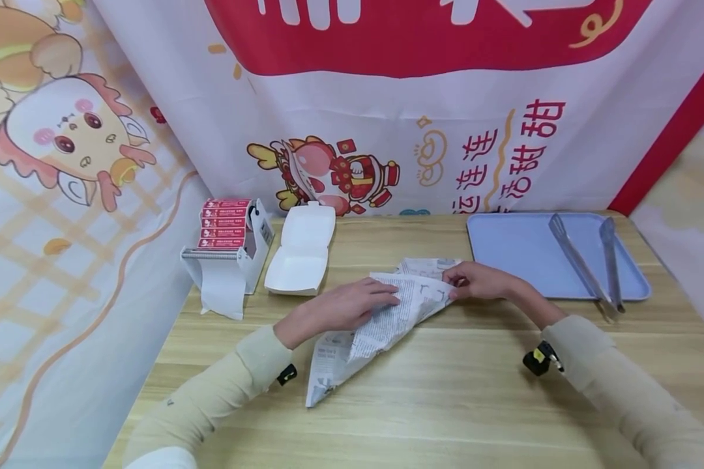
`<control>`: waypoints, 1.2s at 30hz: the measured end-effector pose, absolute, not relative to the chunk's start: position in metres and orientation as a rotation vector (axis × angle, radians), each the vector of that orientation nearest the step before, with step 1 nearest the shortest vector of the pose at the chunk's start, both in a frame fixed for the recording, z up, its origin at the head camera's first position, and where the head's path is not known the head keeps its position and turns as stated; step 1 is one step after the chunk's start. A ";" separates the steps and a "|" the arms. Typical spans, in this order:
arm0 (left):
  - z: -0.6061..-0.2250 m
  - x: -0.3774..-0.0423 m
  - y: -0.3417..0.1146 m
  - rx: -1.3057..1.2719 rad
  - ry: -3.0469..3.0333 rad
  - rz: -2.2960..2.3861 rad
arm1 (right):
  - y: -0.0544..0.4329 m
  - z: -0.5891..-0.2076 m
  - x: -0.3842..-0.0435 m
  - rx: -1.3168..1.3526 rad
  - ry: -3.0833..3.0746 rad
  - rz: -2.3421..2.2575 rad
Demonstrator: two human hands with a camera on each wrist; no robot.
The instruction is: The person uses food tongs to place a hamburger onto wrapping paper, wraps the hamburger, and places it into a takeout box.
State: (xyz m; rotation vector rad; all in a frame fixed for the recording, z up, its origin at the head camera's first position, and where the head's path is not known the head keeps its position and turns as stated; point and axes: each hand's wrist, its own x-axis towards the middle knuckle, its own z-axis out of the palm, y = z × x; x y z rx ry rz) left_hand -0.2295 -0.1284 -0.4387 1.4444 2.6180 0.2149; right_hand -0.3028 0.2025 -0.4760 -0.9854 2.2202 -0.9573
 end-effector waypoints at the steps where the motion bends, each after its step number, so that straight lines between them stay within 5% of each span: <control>1: -0.438 -0.229 -0.127 1.435 2.622 0.216 | 0.202 -0.476 -0.303 -0.996 2.210 -0.952; 28: -0.448 -0.230 -0.111 1.362 2.706 0.135 | 0.197 -0.480 -0.307 -0.812 2.367 -1.137; 36: -0.444 -0.227 -0.107 1.293 2.750 0.067 | 0.188 -0.451 -0.271 -0.918 2.828 -1.077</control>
